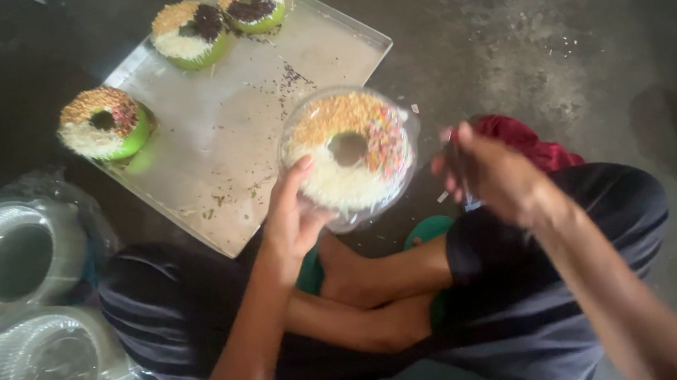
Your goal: The person picks up decorated ring-shaped cakes from a metal tray, places each into a clear plastic container, and seals it with a lid. The person then stacks the sealed containers on the floor.
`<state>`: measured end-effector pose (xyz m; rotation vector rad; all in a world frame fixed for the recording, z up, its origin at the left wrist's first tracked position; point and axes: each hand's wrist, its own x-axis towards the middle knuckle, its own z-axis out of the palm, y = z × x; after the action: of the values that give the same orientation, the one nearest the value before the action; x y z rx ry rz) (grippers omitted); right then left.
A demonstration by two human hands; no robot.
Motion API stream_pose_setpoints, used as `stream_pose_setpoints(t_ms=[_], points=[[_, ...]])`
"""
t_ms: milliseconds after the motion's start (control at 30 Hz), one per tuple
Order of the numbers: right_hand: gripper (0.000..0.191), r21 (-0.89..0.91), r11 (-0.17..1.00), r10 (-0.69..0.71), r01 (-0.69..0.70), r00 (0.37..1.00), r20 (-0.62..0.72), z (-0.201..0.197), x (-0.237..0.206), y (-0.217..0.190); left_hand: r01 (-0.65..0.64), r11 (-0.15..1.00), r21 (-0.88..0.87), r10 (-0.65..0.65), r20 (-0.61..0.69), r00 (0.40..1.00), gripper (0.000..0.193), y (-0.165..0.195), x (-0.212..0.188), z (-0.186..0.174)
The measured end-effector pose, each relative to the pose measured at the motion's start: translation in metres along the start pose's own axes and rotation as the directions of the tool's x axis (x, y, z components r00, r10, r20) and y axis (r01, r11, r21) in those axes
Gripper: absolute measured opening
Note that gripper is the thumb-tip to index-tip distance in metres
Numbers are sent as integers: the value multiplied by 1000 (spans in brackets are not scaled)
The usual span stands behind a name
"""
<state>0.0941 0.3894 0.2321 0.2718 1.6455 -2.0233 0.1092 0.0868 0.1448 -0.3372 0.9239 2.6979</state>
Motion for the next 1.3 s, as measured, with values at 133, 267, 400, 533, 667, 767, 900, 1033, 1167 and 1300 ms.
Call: stream_pose_setpoints(t_ms=[133, 267, 400, 533, 667, 767, 900, 1033, 1167, 1300], points=[[44, 105, 981, 150, -161, 983, 105, 17, -43, 35, -112, 994, 11, 112, 2, 994, 72, -18, 13, 37], [38, 169, 978, 112, -126, 989, 93, 29, -54, 41, -160, 985, -60, 157, -56, 986, 76, -37, 22, 70], [35, 198, 980, 33, -36, 999, 18, 32, -51, 33, -266, 960, -90, 261, -57, 964, 77, -48, 25, 90], [32, 257, 966, 25, -22, 1000, -8, 32, -48, 32, -362, 927, -102, 353, -97, 931, 78, -60, 25, 100], [33, 264, 964, 16, 5, 997, -75, 29, -44, 34, -459, 885, -73, 444, -157, 882, 80, -75, 31, 109], [34, 264, 964, -27, 40, 998, -54, 27, -40, 37, -484, 873, -62, 465, -194, 864, 81, -88, 31, 113], [32, 252, 967, -4, 34, 993, -119, 23, -36, 46, -496, 867, -49, 471, -244, 848, 81, -100, 30, 115], [29, 221, 971, -59, 94, 985, -161, 20, -30, 58, -483, 871, -86, 450, -254, 856, 84, -105, 31, 114], [24, 233, 965, -76, 118, 980, -185, 23, -19, 67, -482, 872, -84, 444, -278, 852, 86, -105, 33, 109], [26, 226, 967, -78, 121, 979, -191, 33, -6, 69, -513, 856, -60, 474, -306, 826, 86, -102, 38, 101]])
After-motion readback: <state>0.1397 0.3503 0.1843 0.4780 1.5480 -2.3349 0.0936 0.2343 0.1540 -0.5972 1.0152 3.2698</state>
